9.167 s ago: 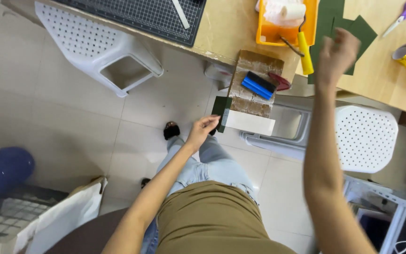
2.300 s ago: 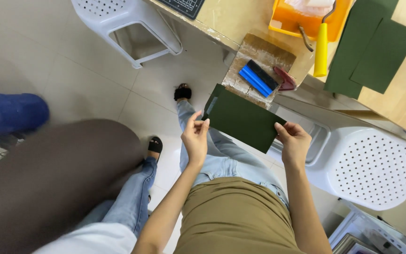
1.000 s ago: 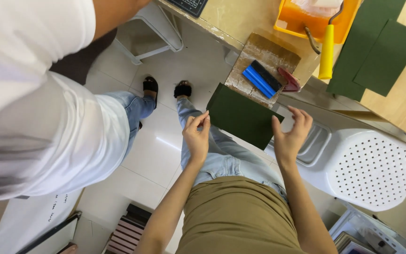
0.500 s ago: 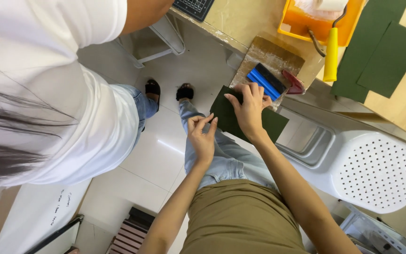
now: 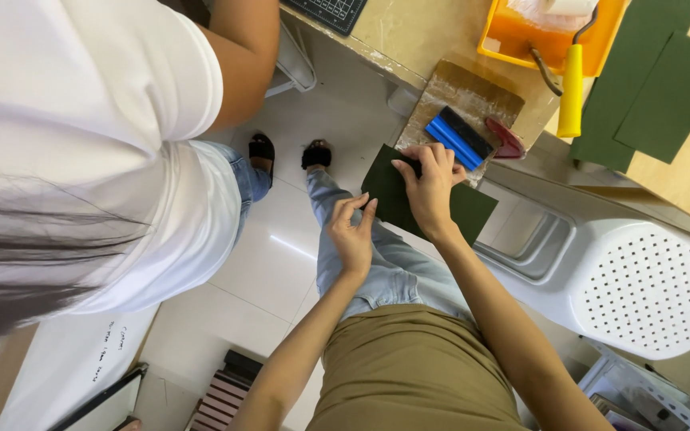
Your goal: Applying green adhesive sheets to white rectangular boxes and smoothing them with a blue scraper tool.
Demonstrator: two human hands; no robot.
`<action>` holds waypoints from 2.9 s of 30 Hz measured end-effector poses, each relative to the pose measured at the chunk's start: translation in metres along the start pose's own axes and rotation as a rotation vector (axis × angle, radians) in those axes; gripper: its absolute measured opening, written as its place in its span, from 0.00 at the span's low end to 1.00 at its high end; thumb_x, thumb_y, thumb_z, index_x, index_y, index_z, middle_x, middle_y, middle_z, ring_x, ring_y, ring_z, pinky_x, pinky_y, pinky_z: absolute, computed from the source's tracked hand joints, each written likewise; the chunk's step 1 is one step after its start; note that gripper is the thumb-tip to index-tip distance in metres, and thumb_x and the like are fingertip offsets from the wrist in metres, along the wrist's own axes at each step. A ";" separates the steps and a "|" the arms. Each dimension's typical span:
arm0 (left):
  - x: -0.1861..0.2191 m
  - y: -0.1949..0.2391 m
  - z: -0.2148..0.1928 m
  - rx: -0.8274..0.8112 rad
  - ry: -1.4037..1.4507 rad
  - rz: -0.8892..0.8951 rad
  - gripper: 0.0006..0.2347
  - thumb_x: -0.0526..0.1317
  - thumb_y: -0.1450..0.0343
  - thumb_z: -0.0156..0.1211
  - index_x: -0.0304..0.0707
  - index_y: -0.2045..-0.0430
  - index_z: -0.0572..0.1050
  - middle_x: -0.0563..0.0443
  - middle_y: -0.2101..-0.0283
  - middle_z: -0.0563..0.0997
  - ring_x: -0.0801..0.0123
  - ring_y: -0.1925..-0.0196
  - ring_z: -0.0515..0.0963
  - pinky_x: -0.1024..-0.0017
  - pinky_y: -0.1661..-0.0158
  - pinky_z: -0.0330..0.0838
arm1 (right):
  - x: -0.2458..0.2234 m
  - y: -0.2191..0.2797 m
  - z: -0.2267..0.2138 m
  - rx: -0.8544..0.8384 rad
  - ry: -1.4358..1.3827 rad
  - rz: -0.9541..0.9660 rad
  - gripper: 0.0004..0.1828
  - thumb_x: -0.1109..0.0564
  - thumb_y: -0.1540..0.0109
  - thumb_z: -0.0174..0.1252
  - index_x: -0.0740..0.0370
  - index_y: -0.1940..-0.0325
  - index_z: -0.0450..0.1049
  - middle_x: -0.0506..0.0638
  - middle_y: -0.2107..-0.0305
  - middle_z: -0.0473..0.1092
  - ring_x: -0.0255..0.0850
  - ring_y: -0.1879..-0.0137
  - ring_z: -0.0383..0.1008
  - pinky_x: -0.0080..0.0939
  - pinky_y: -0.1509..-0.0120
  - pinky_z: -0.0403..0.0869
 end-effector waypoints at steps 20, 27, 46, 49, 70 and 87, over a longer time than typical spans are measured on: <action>0.001 0.001 -0.001 -0.001 0.005 0.015 0.03 0.36 0.32 0.70 0.41 0.69 0.81 0.58 0.69 0.79 0.63 0.58 0.84 0.70 0.57 0.75 | 0.009 -0.007 -0.003 -0.023 -0.105 0.100 0.11 0.53 0.40 0.69 0.45 0.62 0.71 0.35 0.69 0.63 0.34 0.55 0.64 0.50 0.44 0.51; -0.001 0.002 0.000 -0.003 -0.003 0.034 0.03 0.36 0.32 0.70 0.41 0.68 0.81 0.58 0.68 0.78 0.63 0.58 0.84 0.70 0.56 0.75 | 0.011 -0.007 -0.001 -0.007 -0.109 0.108 0.11 0.54 0.41 0.69 0.46 0.63 0.71 0.35 0.69 0.62 0.34 0.56 0.64 0.49 0.43 0.51; -0.002 0.005 0.001 0.007 0.036 0.026 0.04 0.35 0.31 0.70 0.41 0.68 0.80 0.59 0.68 0.76 0.62 0.57 0.84 0.70 0.58 0.76 | 0.016 -0.005 0.005 0.050 -0.073 0.074 0.12 0.54 0.42 0.71 0.47 0.65 0.71 0.36 0.70 0.61 0.35 0.57 0.64 0.48 0.43 0.51; -0.002 0.005 0.001 0.017 0.025 0.041 0.04 0.35 0.32 0.70 0.41 0.68 0.80 0.59 0.68 0.76 0.61 0.58 0.84 0.70 0.58 0.76 | 0.019 -0.005 0.009 0.054 -0.063 0.066 0.13 0.54 0.42 0.71 0.47 0.65 0.71 0.36 0.70 0.61 0.35 0.56 0.64 0.48 0.44 0.51; -0.003 0.006 0.001 0.031 0.029 0.012 0.04 0.36 0.31 0.70 0.42 0.68 0.80 0.59 0.67 0.77 0.60 0.58 0.84 0.68 0.57 0.76 | 0.020 -0.004 0.013 0.073 0.017 0.054 0.13 0.53 0.42 0.70 0.47 0.66 0.70 0.37 0.70 0.61 0.37 0.57 0.65 0.49 0.45 0.52; -0.001 0.004 0.001 0.047 0.055 0.020 0.03 0.35 0.31 0.69 0.40 0.68 0.81 0.60 0.68 0.78 0.62 0.59 0.84 0.71 0.59 0.78 | 0.016 -0.004 0.007 0.078 -0.005 0.023 0.13 0.54 0.42 0.71 0.46 0.65 0.70 0.37 0.69 0.62 0.37 0.56 0.66 0.48 0.44 0.53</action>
Point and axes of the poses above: each hand's wrist, its own y-axis away from the middle knuckle, its own z-axis out of the palm, x = y × z, the point moved 4 cm from there along -y, towards the middle knuckle
